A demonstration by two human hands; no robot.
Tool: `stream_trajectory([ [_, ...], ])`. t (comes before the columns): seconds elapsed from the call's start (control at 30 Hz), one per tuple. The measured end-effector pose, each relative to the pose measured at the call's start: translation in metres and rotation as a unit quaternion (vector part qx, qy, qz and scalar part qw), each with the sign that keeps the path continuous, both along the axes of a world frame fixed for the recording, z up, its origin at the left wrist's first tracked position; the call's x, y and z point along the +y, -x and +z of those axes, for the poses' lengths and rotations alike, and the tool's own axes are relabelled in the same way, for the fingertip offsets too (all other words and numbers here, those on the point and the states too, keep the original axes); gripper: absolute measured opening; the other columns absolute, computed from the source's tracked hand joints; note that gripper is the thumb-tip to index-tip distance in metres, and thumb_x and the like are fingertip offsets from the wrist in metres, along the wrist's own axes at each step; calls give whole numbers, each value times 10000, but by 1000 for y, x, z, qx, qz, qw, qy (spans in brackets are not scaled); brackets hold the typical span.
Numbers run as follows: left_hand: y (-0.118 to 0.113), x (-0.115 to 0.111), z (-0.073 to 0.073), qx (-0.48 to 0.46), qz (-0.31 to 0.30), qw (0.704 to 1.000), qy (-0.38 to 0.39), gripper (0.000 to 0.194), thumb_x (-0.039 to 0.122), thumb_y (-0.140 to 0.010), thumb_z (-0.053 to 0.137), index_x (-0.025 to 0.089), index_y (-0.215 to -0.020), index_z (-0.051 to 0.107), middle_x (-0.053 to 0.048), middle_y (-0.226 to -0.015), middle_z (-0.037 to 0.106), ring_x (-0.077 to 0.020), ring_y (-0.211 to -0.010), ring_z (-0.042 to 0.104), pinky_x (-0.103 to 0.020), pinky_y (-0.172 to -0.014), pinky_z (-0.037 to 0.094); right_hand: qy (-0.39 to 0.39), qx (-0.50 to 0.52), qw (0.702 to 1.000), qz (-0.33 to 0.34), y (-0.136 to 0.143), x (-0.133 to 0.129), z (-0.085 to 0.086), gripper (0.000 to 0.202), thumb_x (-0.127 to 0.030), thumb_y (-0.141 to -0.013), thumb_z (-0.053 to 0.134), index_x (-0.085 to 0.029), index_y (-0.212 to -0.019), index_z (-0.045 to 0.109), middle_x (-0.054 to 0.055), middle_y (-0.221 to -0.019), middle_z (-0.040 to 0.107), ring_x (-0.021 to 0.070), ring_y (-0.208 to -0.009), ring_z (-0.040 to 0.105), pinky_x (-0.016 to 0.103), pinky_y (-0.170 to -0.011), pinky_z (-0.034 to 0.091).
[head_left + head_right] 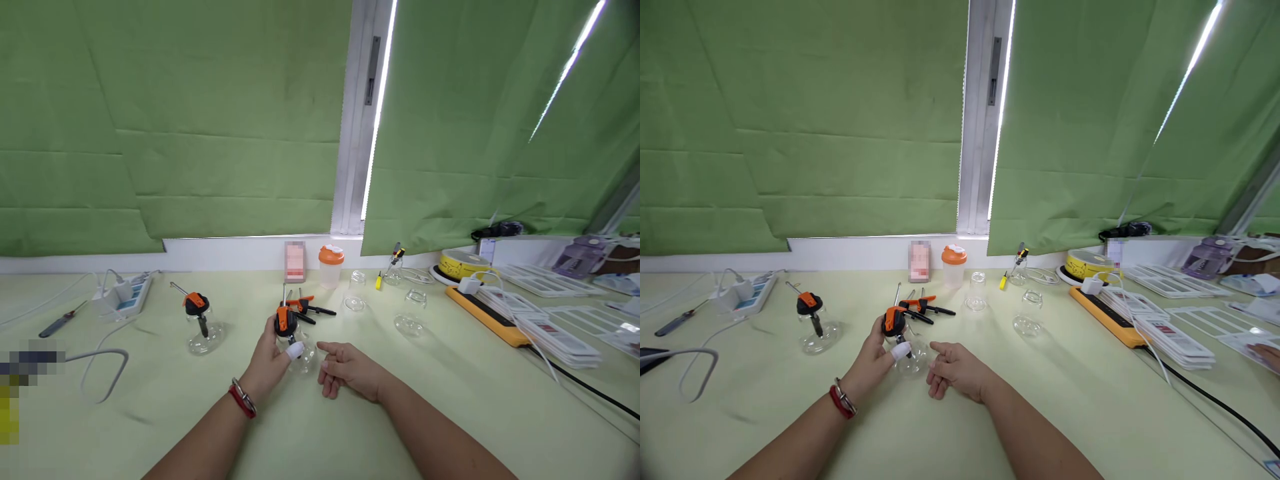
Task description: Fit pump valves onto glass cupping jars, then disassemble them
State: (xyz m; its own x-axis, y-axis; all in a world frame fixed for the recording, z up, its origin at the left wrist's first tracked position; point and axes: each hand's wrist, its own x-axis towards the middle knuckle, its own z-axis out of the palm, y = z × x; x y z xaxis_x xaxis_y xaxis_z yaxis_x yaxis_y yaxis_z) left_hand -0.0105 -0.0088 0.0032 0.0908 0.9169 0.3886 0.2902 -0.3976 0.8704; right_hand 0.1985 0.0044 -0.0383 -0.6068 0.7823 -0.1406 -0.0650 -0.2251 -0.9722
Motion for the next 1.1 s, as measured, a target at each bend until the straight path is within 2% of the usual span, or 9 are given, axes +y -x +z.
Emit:
stream_trajectory([
  [0.17,11,12,-2,-10,85,996,22,473,293,-733,612,184,-1162,444,-52,-983,600,-205,-899,573,-275,-715,453,-4,-4,1000,9,-3,-1,2,803,-354,-773,658,-78,-1406,249,59,-777,648,182,-618,662,322,-585,510],
  [0.27,19,19,-4,14,149,988,26,492,295,-683,641,185,-1132,472,-47,-959,614,-172,-728,578,-266,-646,441,-6,-10,1000,13,-3,-2,3,763,-352,-770,662,-84,-1386,299,60,-786,647,179,-620,661,319,-583,507],
  [0.37,27,24,-5,60,183,981,30,516,307,-667,650,198,-1144,488,-52,-1009,633,-147,-614,552,-278,-624,440,-8,-12,1000,17,-3,-2,3,735,-348,-772,662,-92,-1373,326,58,-789,643,177,-628,661,316,-588,506],
  [0.43,32,28,-7,79,187,979,28,535,308,-674,648,203,-1174,489,-63,-1051,637,-179,-683,588,-308,-686,457,-9,-13,1000,19,-4,-2,3,721,-342,-773,661,-96,-1368,336,55,-790,641,175,-634,661,313,-593,507],
  [0.53,39,35,-10,89,180,979,21,632,272,-687,652,214,-1274,424,-85,-1163,606,-252,-933,607,-349,-834,449,-10,-13,1000,23,-4,-1,2,708,-335,-773,662,-100,-1360,346,51,-792,638,174,-639,661,313,-599,508],
  [0.67,50,45,-17,103,189,976,15,811,227,-698,668,234,-1393,251,-109,-1325,499,-286,-1209,467,-382,-1002,351,-16,-13,1000,23,-4,0,-1,690,-331,-766,669,-105,-1343,366,45,-790,636,170,-632,656,309,-596,506],
  [0.8,59,53,-28,135,245,958,66,979,153,-695,662,152,-1446,35,-187,-1438,333,-306,-1319,322,-417,-1064,281,-12,-8,1000,22,-5,0,-2,640,-330,-752,683,-123,-1298,419,41,-790,639,165,-627,651,310,-601,505],
  [0.93,63,58,-36,149,276,944,100,940,89,-706,618,55,-1434,24,-259,-1467,212,-327,-1356,229,-435,-1092,240,23,31,999,13,-8,3,2,542,-321,-731,706,-126,-1191,493,64,-815,655,172,-672,653,310,-623,500],
  [1.1,60,60,-34,161,295,938,85,819,44,-741,524,41,-1416,59,-262,-1485,129,-330,-1384,107,-465,-1119,163,59,99,993,-40,-12,12,3,416,-393,-796,624,-126,-1096,518,86,-837,659,141,-716,640,277,-659,483],
])
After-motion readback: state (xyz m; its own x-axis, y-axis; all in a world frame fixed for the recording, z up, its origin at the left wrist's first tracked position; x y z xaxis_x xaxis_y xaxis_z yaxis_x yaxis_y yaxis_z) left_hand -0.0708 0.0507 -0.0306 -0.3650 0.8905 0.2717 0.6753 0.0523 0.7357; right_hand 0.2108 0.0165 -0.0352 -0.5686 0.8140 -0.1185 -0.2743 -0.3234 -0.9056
